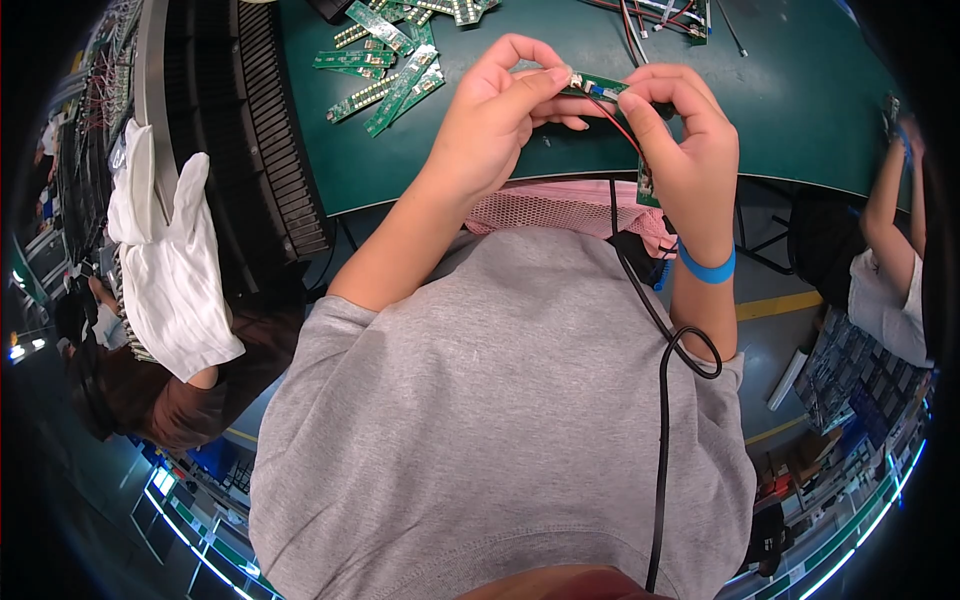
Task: The person connects wires and connectors to printed circuit boards by hand as part of an assembly line process.
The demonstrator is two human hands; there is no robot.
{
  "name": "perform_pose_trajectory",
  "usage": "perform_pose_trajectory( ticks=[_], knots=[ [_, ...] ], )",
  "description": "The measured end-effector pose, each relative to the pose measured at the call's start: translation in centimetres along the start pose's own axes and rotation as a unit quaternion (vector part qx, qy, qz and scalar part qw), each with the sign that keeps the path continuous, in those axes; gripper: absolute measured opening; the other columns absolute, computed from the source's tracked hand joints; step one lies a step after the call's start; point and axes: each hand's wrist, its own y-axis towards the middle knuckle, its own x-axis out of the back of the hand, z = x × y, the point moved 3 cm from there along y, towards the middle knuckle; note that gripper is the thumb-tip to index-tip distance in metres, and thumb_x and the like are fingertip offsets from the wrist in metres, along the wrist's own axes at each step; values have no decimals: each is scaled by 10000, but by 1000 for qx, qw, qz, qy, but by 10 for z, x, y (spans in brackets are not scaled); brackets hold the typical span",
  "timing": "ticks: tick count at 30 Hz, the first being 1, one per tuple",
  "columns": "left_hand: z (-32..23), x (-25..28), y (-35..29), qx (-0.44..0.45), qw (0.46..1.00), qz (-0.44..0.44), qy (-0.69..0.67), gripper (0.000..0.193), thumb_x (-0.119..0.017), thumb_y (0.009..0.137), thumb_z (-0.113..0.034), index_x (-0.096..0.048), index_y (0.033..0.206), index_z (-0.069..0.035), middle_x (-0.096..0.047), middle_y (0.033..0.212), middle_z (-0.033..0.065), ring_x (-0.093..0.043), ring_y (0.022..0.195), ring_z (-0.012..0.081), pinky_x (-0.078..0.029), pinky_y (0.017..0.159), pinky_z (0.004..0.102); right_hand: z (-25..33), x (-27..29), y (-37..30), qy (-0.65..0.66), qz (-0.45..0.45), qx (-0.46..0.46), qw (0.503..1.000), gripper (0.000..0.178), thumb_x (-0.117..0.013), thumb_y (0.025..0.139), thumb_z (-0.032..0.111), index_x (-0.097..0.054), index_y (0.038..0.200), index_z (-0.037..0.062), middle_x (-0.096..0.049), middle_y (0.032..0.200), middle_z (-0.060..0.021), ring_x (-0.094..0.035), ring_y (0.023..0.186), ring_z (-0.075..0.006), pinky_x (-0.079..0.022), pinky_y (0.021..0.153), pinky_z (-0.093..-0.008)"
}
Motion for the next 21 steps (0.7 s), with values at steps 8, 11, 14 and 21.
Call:
perform_pose_trajectory(
  ticks=[8,11,14,21],
  knots=[
    [0,-1,-2,0,1000,-3,3,124,-504,873,-90,-445,963,-28,-590,871,84,-638,853,260,-498,685,282,2,0,-1,-2,-1,-8,1000,54,-596,744,15,-577,756,-34,-593,828,-91,-569,721,-171,-448,654,-256],
    [0,-1,-2,1,1000,1,3,122,-502,873,-87,-445,964,-29,-590,872,86,-636,857,264,-497,689,283,3,1,-1,-12,-2,-5,1000,51,-593,739,10,-577,755,-35,-591,829,-91,-569,718,-172,-448,655,-258],
    [0,-2,-2,0,1000,3,-1,121,-502,873,-84,-444,964,-29,-592,869,88,-637,854,266,-497,687,281,3,1,-1,-9,-10,-5,1000,50,-593,733,7,-576,750,-37,-588,830,-91,-568,714,-173,-448,654,-257],
    [-2,-4,-2,-2,1000,1,-7,128,-503,869,-74,-438,969,-27,-597,872,105,-639,846,265,-499,683,280,5,1,-1,-9,-11,-5,1000,53,-597,724,6,-577,742,-40,-582,827,-98,-567,713,-180,-445,650,-261]
  ],
)
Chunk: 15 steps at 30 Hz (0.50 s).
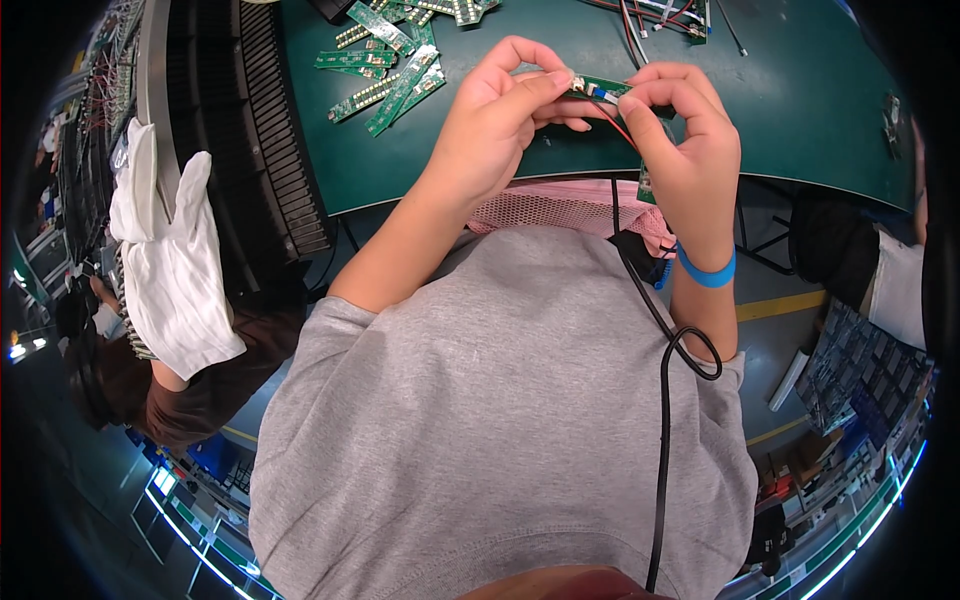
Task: The person connects wires and connectors to printed circuit boards by hand as part of an assembly line process.
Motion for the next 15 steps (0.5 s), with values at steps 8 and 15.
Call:
perform_pose_trajectory(
  ticks=[8,15],
  knots=[
    [-2,0,0,0,1000,10,-1,128,-504,868,-75,-440,969,-30,-597,874,106,-638,847,259,-498,689,280,1,0,0,4,2,13,1000,56,-600,726,6,-577,744,-42,-575,825,-99,-561,712,-179,-440,644,-262],
    [-4,-1,-3,-2,1000,14,9,142,-499,865,-65,-440,985,-15,-595,918,110,-629,851,231,-490,712,271,-1,-2,-2,33,2,11,999,58,-603,739,8,-580,764,-39,-572,839,-97,-562,718,-170,-442,653,-254]
  ],
)
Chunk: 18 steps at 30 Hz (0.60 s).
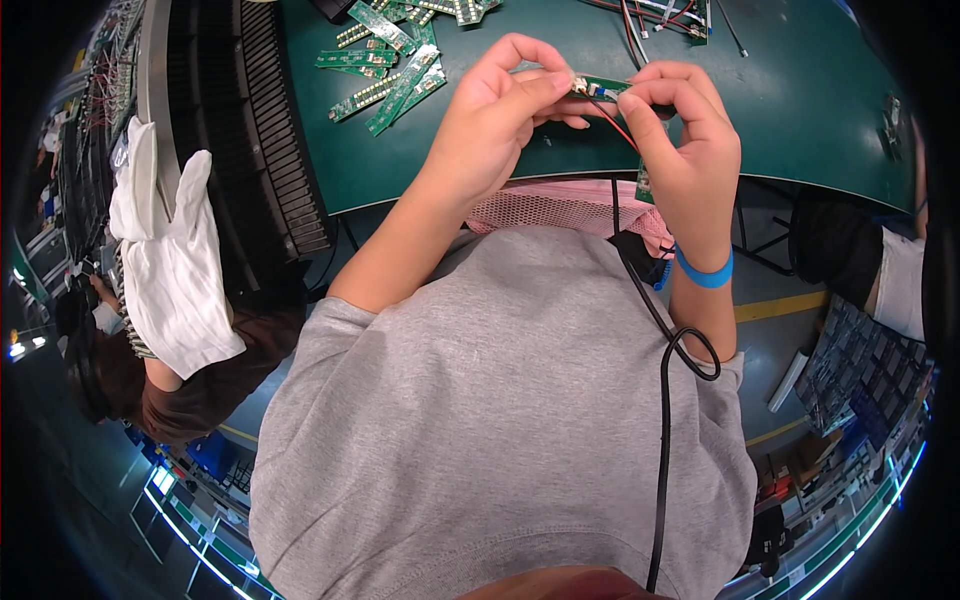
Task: The person connects wires and connectors to printed circuit boards by hand as part of an assembly line process.
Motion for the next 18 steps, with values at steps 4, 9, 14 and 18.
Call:
perform_pose_trajectory(
  ticks=[4,9,14,18],
  knots=[
    [-4,-8,-1,-18,999,29,-3,199,-506,852,-38,-446,1035,10,-595,941,115,-609,897,204,-475,754,256,-1,0,0,23,-16,2,1000,59,-607,737,7,-582,769,-36,-568,843,-96,-562,721,-168,-441,656,-250],
    [3,-9,-1,-40,997,7,65,203,-548,834,-16,-477,1022,13,-581,934,89,-577,899,143,-460,774,238,3,-4,-1,29,-19,23,999,61,-615,731,7,-577,763,-28,-562,842,-91,-553,727,-166,-437,650,-252],
    [-8,-16,-4,-149,972,-7,181,161,-592,823,-44,-499,948,-2,-527,894,36,-493,821,80,-410,733,214,7,-10,0,80,-26,10,996,77,-625,720,5,-561,759,-16,-546,842,-89,-536,727,-171,-433,651,-252],
    [-13,-14,1,-155,957,-25,244,116,-580,835,-60,-507,909,-8,-511,840,23,-469,754,59,-394,629,187,7,-14,2,91,-42,16,995,74,-624,729,7,-565,768,-16,-526,874,-106,-523,770,-185,-430,687,-259]
  ],
)
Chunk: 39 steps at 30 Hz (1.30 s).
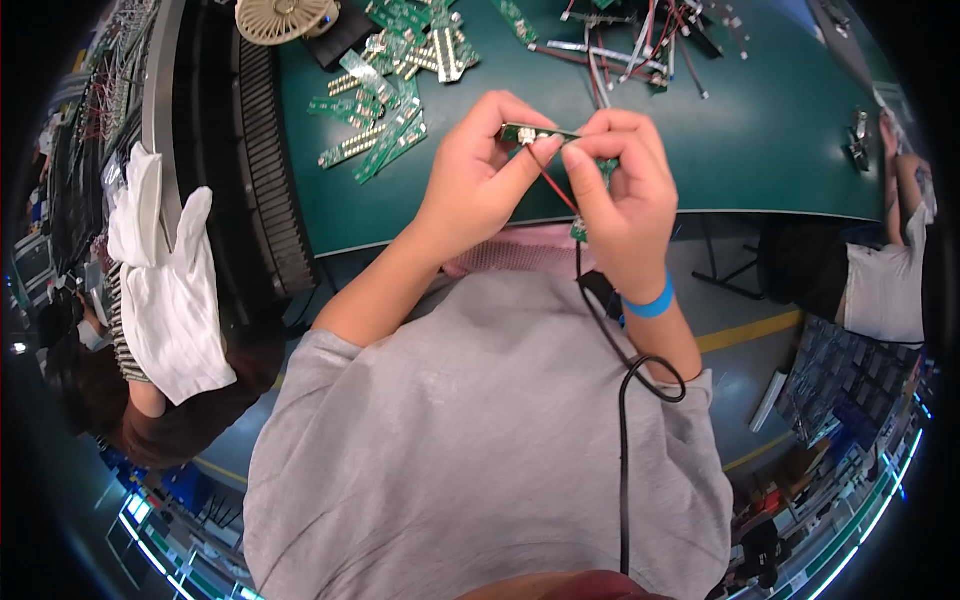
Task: The person connects wires and connectors to printed circuit boards by hand as part of an assembly line process.
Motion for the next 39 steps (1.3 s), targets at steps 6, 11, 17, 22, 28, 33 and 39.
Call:
perform_pose_trajectory(
  ticks=[6,11,17,22,28,33,39],
  knots=[
    [5,15,31,93,992,62,65,143,-592,830,-105,-512,909,-18,-529,680,-6,-505,621,64,-408,550,199,-1,16,20,-71,-43,58,995,181,-615,750,33,-575,924,4,-532,951,-104,-519,821,-181,-420,722,-284],
    [-2,35,45,-111,863,-11,492,345,-588,741,-63,-484,1071,-54,-459,1102,147,-488,1000,293,-398,847,369,-8,35,55,-190,-40,21,981,591,-599,729,3,-408,1280,99,-483,863,-74,-485,698,-158,-428,689,-285],
    [-6,70,36,-98,802,-101,580,303,-584,733,-67,-531,1031,-70,-475,1032,119,-448,991,293,-355,854,397,-5,62,103,-211,-29,68,975,435,-447,710,-50,-511,1129,47,-483,855,-81,-468,622,-126,-418,579,-255],
    [5,82,38,-87,713,-157,678,393,-665,729,-235,-586,1088,-97,-465,961,108,-442,906,276,-358,766,382,-7,70,174,-250,-161,129,946,298,-562,845,176,-555,1114,47,-538,992,-59,-552,744,-107,-431,634,-222],
    [11,86,42,-103,724,-173,660,328,-649,748,-207,-601,1050,-90,-463,945,105,-447,888,265,-363,753,376,-18,66,192,-54,-143,114,982,200,-524,874,166,-601,913,-15,-608,912,-78,-610,687,-114,-440,618,-220],
    [15,94,44,-112,750,-181,626,313,-665,733,-177,-595,1022,-80,-463,914,113,-473,859,271,-388,738,378,0,77,184,45,-203,195,958,190,-444,914,111,-546,965,-41,-609,928,-97,-616,811,-163,-479,682,-248],
    [9,96,52,-124,782,-186,582,236,-679,719,-138,-578,917,-62,-465,854,122,-500,788,295,-410,691,390,4,90,188,71,-216,198,953,204,-427,916,85,-526,992,-76,-593,1013,-152,-612,917,-226,-500,764,-282]
  ],
)
